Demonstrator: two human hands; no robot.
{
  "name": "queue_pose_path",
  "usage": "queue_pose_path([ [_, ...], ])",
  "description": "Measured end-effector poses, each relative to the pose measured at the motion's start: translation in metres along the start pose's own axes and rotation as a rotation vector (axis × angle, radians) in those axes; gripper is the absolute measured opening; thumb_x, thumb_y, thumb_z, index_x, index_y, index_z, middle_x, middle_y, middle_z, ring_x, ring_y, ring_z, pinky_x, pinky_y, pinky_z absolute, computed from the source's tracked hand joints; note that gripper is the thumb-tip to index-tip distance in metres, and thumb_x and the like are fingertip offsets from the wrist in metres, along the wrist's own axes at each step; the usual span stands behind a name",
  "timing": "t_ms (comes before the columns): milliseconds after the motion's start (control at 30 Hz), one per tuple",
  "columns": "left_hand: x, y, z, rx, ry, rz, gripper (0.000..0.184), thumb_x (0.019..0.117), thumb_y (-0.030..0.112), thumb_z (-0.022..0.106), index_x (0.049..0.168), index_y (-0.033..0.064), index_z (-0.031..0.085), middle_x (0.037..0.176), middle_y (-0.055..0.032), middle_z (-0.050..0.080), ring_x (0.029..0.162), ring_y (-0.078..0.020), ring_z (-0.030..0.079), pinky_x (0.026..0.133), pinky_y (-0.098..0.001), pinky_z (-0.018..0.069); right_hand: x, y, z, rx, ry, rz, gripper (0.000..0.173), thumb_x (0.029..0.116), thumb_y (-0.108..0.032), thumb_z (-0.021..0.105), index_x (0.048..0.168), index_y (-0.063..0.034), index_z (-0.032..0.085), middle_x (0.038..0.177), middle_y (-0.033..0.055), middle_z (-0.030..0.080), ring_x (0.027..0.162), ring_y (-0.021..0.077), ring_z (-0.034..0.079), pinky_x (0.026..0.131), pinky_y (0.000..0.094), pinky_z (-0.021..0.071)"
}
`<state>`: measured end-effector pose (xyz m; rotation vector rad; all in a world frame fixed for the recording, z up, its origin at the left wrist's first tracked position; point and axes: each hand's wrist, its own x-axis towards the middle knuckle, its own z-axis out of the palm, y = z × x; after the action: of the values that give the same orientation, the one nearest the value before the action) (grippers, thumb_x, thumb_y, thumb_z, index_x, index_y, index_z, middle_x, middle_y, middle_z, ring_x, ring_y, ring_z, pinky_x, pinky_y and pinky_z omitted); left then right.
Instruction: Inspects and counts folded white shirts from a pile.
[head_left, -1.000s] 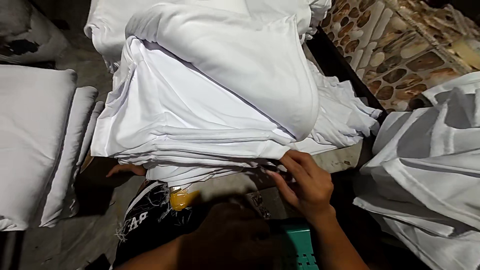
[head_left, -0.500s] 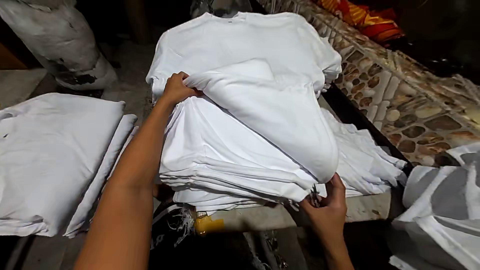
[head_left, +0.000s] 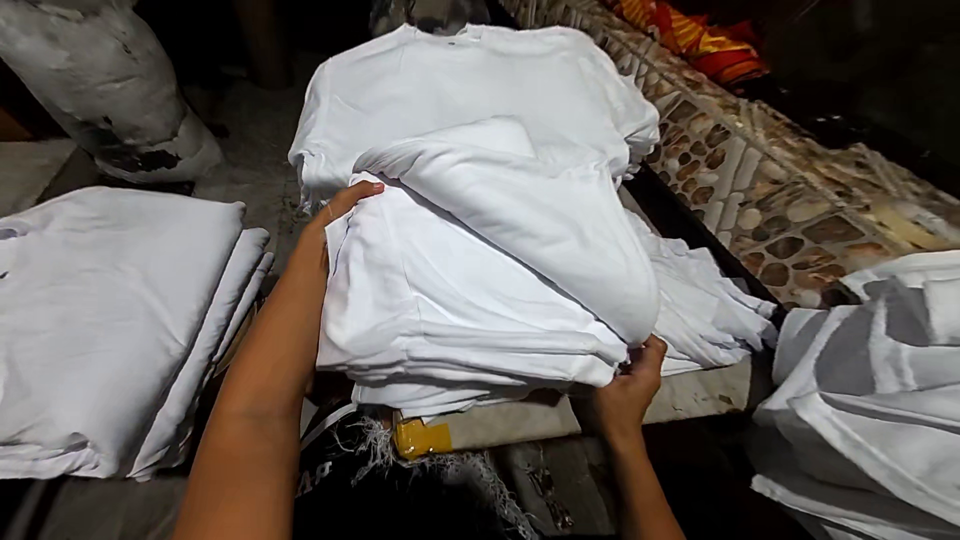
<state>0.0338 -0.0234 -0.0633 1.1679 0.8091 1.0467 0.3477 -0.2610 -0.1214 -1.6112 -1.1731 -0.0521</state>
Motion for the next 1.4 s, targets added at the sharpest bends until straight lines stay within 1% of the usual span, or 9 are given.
queue_pose_path([
  [133, -0.02, 0.035, 0.034, -0.18, -0.033, 0.292, 0.046, 0.1003, 0.003, 0.03, 0.075, 0.0243, 0.062, 0.07, 0.0132, 0.069, 0.066, 0.007, 0.064, 0.066, -0.0141, 0.0538, 0.026, -0.032, -0.017, 0.175, 0.187, -0.228, 0.02, 0.0879, 0.007, 0.052, 0.101, 0.0226, 0.05, 0.087, 0.0021, 0.057, 0.079, -0.0173, 0.05, 0.074, 0.0035, 0.0433],
  [300, -0.065, 0.089, 0.101, -0.401, 0.135, 0.65, 0.047, 0.0969, -0.001, 0.029, 0.072, 0.0213, 0.062, 0.068, 0.0121, 0.068, 0.066, 0.0061, 0.064, 0.067, -0.0149, 0.0542, 0.145, -0.04, -0.025, 0.241, 0.354, -0.321, 0.027, 0.1004, 0.003, 0.044, 0.107, 0.0264, 0.055, 0.1, 0.0197, 0.063, 0.095, 0.0015, 0.059, 0.091, 0.0162, 0.0456],
  [467, -0.112, 0.061, 0.131, -0.364, 0.381, 0.301, 0.023, 0.1059, 0.034, 0.052, 0.117, 0.015, 0.06, 0.094, 0.0039, 0.068, 0.085, -0.0041, 0.068, 0.076, -0.0264, 0.0596, 0.229, -0.07, -0.02, 0.274, 0.141, 0.075, 0.036, 0.1078, -0.009, 0.037, 0.138, 0.008, 0.044, 0.116, 0.0094, 0.055, 0.087, -0.0016, 0.054, 0.078, 0.0152, 0.0463],
  [567, -0.129, -0.004, 0.12, -0.281, 0.429, 0.037, 0.022, 0.1038, 0.015, 0.055, 0.121, 0.0014, 0.055, 0.091, -0.0058, 0.068, 0.08, -0.0116, 0.07, 0.072, -0.0316, 0.0605, 0.188, -0.082, -0.031, 0.426, 0.113, -0.056, 0.022, 0.1081, -0.012, 0.038, 0.124, -0.0046, 0.051, 0.099, -0.0077, 0.061, 0.056, -0.0045, 0.049, 0.051, 0.0142, 0.0432],
  [700, -0.174, -0.059, 0.096, -0.028, 0.42, 0.12, 0.043, 0.0953, 0.003, 0.055, 0.134, -0.0089, 0.041, 0.099, -0.0042, 0.066, 0.084, -0.0014, 0.068, 0.077, -0.0213, 0.0588, 0.042, -0.084, -0.034, 0.41, -0.209, -0.381, 0.015, 0.1086, -0.027, 0.049, 0.111, -0.0242, 0.064, 0.101, -0.0192, 0.068, 0.073, -0.0115, 0.057, 0.063, 0.0087, 0.0466],
  [867, -0.213, -0.074, 0.076, 0.315, 0.364, 0.586, 0.079, 0.0939, 0.052, 0.064, 0.145, -0.0004, 0.036, 0.134, 0.0066, 0.054, 0.119, 0.0032, 0.054, 0.099, -0.0193, 0.0479, -0.088, -0.075, 0.001, 0.118, -0.339, -0.475, 0.043, 0.0947, -0.052, 0.067, 0.105, -0.0103, 0.062, 0.097, 0.0066, 0.057, 0.074, 0.0021, 0.053, 0.062, 0.0084, 0.0422],
  [1033, -0.214, -0.064, 0.089, 0.495, 0.337, 0.453, 0.079, 0.092, 0.034, 0.07, 0.146, -0.0087, 0.033, 0.132, -0.0129, 0.051, 0.105, -0.0003, 0.055, 0.086, -0.0171, 0.0479, -0.096, -0.08, 0.014, -0.112, -0.311, -0.579, 0.024, 0.102, -0.028, 0.058, 0.089, -0.0124, 0.07, 0.099, 0.0132, 0.07, 0.059, 0.016, 0.054, 0.049, 0.0235, 0.0399],
  [1167, -0.233, -0.079, 0.077, 0.658, 0.187, 0.388, 0.025, 0.1002, 0.011, 0.054, 0.102, -0.0117, 0.064, 0.077, -0.0075, 0.068, 0.071, -0.0001, 0.066, 0.068, -0.0181, 0.0552, -0.095, -0.068, 0.013, -0.085, -0.42, -0.589, 0.021, 0.0937, -0.016, 0.055, 0.101, -0.0095, 0.073, 0.109, 0.0193, 0.071, 0.056, 0.024, 0.059, 0.043, 0.0332, 0.0419],
  [1400, -0.259, -0.086, 0.03, 0.74, 0.23, 0.574, 0.031, 0.1034, 0.021, 0.056, 0.085, -0.0025, 0.065, 0.083, -0.002, 0.064, 0.083, 0.0049, 0.06, 0.077, -0.0107, 0.0491, -0.102, -0.064, 0.006, 0.086, -0.405, -0.573, 0.023, 0.1068, -0.022, 0.051, 0.095, -0.0096, 0.066, 0.107, 0.0127, 0.073, 0.074, 0.0136, 0.064, 0.062, 0.0195, 0.0481],
])
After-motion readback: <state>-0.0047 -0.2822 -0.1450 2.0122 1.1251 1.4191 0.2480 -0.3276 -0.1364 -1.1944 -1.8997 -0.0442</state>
